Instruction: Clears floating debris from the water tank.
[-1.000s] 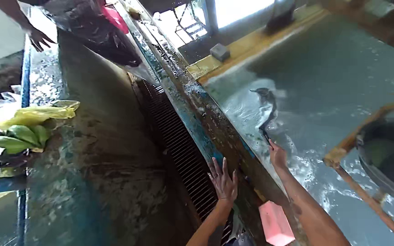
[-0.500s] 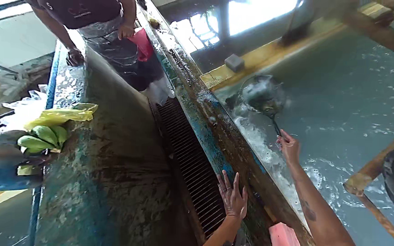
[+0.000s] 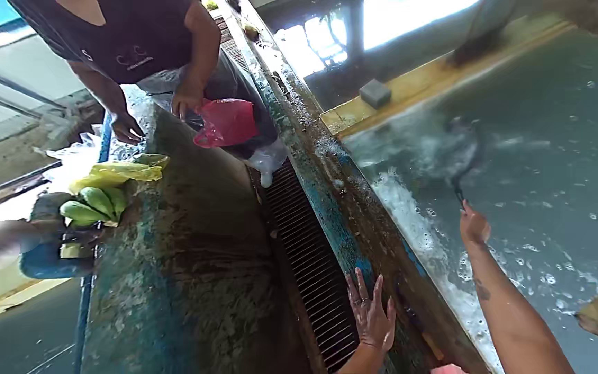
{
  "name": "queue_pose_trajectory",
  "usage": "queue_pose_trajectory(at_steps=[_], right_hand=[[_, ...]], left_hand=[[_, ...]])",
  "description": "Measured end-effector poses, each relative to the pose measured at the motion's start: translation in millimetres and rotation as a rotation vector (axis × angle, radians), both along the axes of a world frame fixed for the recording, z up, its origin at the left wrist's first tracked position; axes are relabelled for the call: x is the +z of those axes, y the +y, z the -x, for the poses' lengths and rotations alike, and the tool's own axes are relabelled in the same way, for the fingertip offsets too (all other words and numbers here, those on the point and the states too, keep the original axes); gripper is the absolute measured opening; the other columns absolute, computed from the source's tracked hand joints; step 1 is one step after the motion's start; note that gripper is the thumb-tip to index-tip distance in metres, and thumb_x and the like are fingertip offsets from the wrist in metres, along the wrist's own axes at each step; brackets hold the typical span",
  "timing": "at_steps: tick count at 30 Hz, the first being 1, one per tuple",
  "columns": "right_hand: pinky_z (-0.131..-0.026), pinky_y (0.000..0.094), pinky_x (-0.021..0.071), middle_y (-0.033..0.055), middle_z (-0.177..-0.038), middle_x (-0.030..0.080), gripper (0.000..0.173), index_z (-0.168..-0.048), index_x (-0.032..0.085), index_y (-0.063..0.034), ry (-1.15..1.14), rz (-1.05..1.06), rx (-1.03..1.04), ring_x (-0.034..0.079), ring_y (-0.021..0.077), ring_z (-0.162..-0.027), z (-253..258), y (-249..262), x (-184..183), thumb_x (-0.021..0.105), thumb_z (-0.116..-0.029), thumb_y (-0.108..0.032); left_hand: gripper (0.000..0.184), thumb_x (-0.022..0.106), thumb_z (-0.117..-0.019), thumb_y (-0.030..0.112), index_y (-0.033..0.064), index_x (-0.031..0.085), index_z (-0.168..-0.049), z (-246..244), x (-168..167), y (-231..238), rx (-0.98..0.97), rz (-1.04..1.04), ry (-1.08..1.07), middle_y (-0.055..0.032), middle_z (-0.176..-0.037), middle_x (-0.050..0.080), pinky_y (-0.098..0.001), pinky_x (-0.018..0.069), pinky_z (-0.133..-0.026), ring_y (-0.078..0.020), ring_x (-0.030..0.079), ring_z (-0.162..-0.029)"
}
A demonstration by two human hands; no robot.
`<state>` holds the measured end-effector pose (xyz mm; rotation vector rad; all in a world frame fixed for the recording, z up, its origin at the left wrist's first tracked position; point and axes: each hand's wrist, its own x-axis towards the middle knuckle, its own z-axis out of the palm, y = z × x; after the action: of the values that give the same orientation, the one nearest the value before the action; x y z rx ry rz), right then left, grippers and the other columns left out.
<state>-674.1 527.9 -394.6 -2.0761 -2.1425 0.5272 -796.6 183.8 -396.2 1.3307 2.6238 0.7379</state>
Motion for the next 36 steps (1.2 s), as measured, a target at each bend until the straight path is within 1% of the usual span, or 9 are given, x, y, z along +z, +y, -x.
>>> queue_pose_trajectory(at_steps=[7, 11, 13, 17, 22, 27, 32, 34, 36], right_hand=[[-0.100, 0.0598, 0.0489, 0.0211, -0.119, 0.072, 0.038, -0.140, 0.064, -0.0096, 0.394, 0.042, 0.090, 0.069, 0.0401, -0.111, 62, -32, -13, 0.056, -0.1034, -0.016], [-0.065, 0.0435, 0.0546, 0.0135, -0.089, 0.074, 0.034, -0.133, 0.068, -0.0046, 0.678, 0.034, 0.012, 0.065, 0.0229, -0.066, 33, -69, 2, 0.058, -0.1016, -0.010], [-0.057, 0.0377, 0.0521, 0.0119, -0.087, 0.074, 0.034, -0.134, 0.067, -0.0041, 0.729, 0.021, -0.007, 0.062, 0.0185, -0.059, 3, -94, 13, 0.058, -0.1017, -0.008], [-0.062, 0.0435, 0.0559, 0.0140, -0.089, 0.076, 0.034, -0.135, 0.068, -0.0076, 0.637, -0.113, -0.017, 0.067, 0.0229, -0.064, -63, -148, 21, 0.058, -0.1015, -0.008], [-0.082, 0.0641, 0.0560, 0.0241, -0.106, 0.075, 0.034, -0.132, 0.069, -0.0038, 0.274, -0.339, 0.056, 0.074, 0.0437, -0.091, -163, -223, 39, 0.063, -0.0989, -0.007], [-0.090, 0.0691, 0.0510, 0.0298, -0.111, 0.072, 0.037, -0.137, 0.065, -0.0039, 0.067, -0.114, 0.137, 0.070, 0.0522, -0.099, -193, -279, 67, 0.055, -0.1022, -0.006], [-0.082, 0.0615, 0.0554, 0.0203, -0.095, 0.076, 0.034, -0.131, 0.070, -0.0056, 0.332, -0.094, 0.083, 0.073, 0.0396, -0.083, -174, -287, 85, 0.063, -0.0980, -0.005], [-0.084, 0.0551, 0.0581, 0.0191, -0.099, 0.077, 0.035, -0.133, 0.069, -0.0050, 0.456, -0.038, 0.038, 0.075, 0.0342, -0.085, -165, -303, 124, 0.063, -0.0980, -0.005], [-0.070, 0.0431, 0.0603, 0.0145, -0.095, 0.077, 0.037, -0.135, 0.067, -0.0061, 0.567, 0.009, 0.008, 0.072, 0.0238, -0.073, -169, -323, 164, 0.063, -0.0983, -0.006]], left_hand=[[0.052, 0.065, -0.0889, 0.036, 0.0193, 0.067, -0.137, 0, 2, 1, -0.006, 0.008, -0.034, -0.0322, -0.164, 0.022, -0.0650, 0.0144, -0.123, -0.0593, 0.008, -0.151], [0.051, 0.066, -0.0905, 0.033, 0.0190, 0.065, -0.140, 1, 12, 2, -0.006, 0.030, -0.108, -0.0304, -0.166, 0.018, -0.0667, 0.0130, -0.123, -0.0577, 0.005, -0.152], [0.052, 0.066, -0.0901, 0.033, 0.0183, 0.065, -0.140, 1, 12, 3, -0.007, 0.026, -0.109, -0.0310, -0.166, 0.018, -0.0667, 0.0131, -0.123, -0.0574, 0.005, -0.152], [0.053, 0.068, -0.0900, 0.033, 0.0201, 0.063, -0.141, 1, 9, 2, -0.010, 0.067, -0.121, -0.0304, -0.167, 0.014, -0.0649, 0.0106, -0.124, -0.0557, 0.002, -0.153], [0.052, 0.067, -0.0910, 0.033, 0.0212, 0.063, -0.142, -1, 12, 2, -0.011, 0.064, -0.118, -0.0299, -0.167, 0.014, -0.0672, 0.0135, -0.122, -0.0546, 0.004, -0.154], [0.053, 0.061, -0.0945, 0.038, 0.0287, 0.058, -0.146, -2, 15, 3, 0.037, 0.140, -0.167, -0.0201, -0.171, 0.011, -0.0625, 0.0115, -0.124, -0.0454, 0.000, -0.157], [0.057, 0.055, -0.0973, 0.049, 0.0322, 0.051, -0.152, 2, 22, 6, 0.029, 0.221, -0.196, -0.0141, -0.173, 0.005, -0.0623, 0.0109, -0.124, -0.0415, -0.004, -0.158], [0.061, 0.060, -0.0954, 0.051, 0.0273, 0.052, -0.151, 7, 23, -3, 0.000, 0.152, -0.205, -0.0188, -0.172, 0.006, -0.0677, 0.0147, -0.121, -0.0462, -0.002, -0.157], [0.066, 0.061, -0.0956, 0.053, 0.0225, 0.050, -0.153, 13, 23, -9, -0.085, 0.063, -0.282, -0.0236, -0.171, 0.002, -0.0739, 0.0155, -0.118, -0.0523, -0.005, -0.155]])
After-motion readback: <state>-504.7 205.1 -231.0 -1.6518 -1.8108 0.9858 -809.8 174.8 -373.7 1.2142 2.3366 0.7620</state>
